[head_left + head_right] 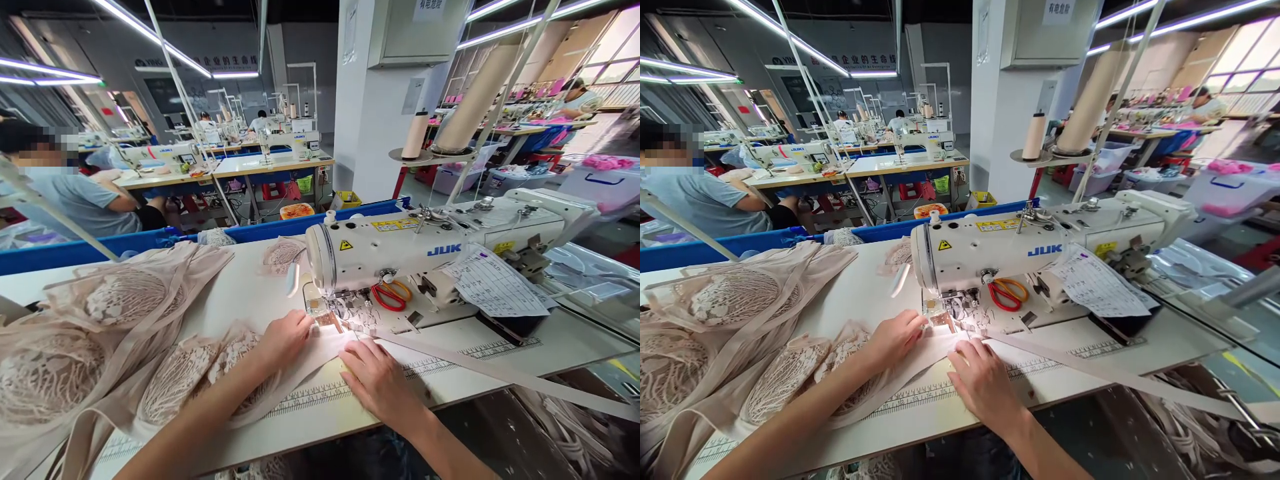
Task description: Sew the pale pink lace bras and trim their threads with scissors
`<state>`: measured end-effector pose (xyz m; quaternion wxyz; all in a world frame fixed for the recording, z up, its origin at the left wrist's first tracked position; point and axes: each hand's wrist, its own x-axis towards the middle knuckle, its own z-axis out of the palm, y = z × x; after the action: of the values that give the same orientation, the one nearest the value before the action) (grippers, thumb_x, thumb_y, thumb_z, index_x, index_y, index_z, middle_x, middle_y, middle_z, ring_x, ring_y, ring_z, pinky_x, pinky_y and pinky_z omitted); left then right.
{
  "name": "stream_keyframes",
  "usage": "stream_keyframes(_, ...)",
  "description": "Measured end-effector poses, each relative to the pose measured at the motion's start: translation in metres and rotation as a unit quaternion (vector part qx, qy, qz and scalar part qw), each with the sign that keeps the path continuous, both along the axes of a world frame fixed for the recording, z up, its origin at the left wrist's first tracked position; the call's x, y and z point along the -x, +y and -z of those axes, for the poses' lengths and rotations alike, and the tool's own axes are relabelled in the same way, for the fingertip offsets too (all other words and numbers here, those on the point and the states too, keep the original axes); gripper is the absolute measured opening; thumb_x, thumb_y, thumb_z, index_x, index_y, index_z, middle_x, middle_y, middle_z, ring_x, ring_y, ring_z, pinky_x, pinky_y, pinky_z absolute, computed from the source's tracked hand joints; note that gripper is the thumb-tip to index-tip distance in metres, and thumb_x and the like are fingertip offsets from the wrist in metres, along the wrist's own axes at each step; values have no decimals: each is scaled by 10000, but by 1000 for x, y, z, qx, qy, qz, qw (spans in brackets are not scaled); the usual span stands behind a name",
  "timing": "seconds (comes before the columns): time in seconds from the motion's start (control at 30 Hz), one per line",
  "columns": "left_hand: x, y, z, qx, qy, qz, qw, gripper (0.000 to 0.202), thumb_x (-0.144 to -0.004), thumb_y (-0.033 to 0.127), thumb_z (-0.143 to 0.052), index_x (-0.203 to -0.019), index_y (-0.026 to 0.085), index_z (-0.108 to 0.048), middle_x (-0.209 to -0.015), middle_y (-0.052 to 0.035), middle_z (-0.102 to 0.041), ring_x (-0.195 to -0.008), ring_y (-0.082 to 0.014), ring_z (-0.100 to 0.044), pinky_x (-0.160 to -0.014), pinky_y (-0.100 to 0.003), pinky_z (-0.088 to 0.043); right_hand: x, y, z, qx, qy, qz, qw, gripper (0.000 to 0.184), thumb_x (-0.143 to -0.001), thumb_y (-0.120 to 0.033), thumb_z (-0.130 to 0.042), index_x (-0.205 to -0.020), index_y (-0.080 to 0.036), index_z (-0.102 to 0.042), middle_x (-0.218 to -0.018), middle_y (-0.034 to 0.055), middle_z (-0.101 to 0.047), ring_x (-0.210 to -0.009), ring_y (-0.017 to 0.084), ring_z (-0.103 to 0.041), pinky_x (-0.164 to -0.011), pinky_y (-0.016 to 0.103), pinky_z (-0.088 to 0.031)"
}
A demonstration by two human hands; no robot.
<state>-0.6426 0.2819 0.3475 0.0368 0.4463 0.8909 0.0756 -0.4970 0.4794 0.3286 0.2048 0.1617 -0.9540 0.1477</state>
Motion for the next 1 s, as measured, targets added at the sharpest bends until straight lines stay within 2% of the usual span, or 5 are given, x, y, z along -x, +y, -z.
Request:
stream_keyframes(0.2, -1, 6, 6, -51, 101, 222, 968, 335, -1004, 145, -338, -1264, 135, -550, -1264, -140, -606, -1140, -249, -554, -874, -362, -467, 14, 12, -10, -101, 30, -30, 994, 166, -856, -36, -497, -863, -189, -563, -854, 44, -566, -796, 212, -499, -710, 341, -382)
stream_keyframes(0.37, -40, 10, -5, -9, 75, 117, 990, 388, -1001, 315, -374, -1240, 85, -574, -1281, -162, -600, -1157, -282, -553, -1010, -443, -438, 22, 19, -13, -115, 3, -27, 993, 225, -806, 6, -507, -903, -182, -582, -830, 41, -555, -792, 221, -494, -667, 343, -357)
stream_keyframes(0.5, -65, 13, 2, -34, 90, 66, 993, 832, -865, 691, -483, -1350, 16, -486, -1406, -249, -493, -1336, -385, -406, -1159, -558, -268, 24, 21, -13, -121, -8, -19, 992, 245, -790, 12, -518, -928, -181, -580, -880, 53, -573, -832, 232, -515, -648, 337, -357)
stream_keyframes(0.73, -50, 13, 10, -51, 69, 47, 995, 536, -936, 334, -412, -1391, 54, -449, -1389, -187, -525, -1342, -304, -422, -1204, -538, -176, 27, 23, -10, -154, 25, -21, 988, 224, -810, 11, -521, -936, -166, -572, -905, 69, -578, -850, 244, -526, -662, 355, -396)
stream_keyframes(1.0, -45, 18, 3, -55, 45, 53, 996, 729, -842, 618, -534, -1338, 85, -484, -1329, -218, -541, -1281, -366, -456, -1154, -613, -218, 33, 21, -11, -203, 59, -4, 977, 206, -801, 28, -510, -831, -168, -567, -808, 71, -575, -754, 244, -521, -611, 362, -385)
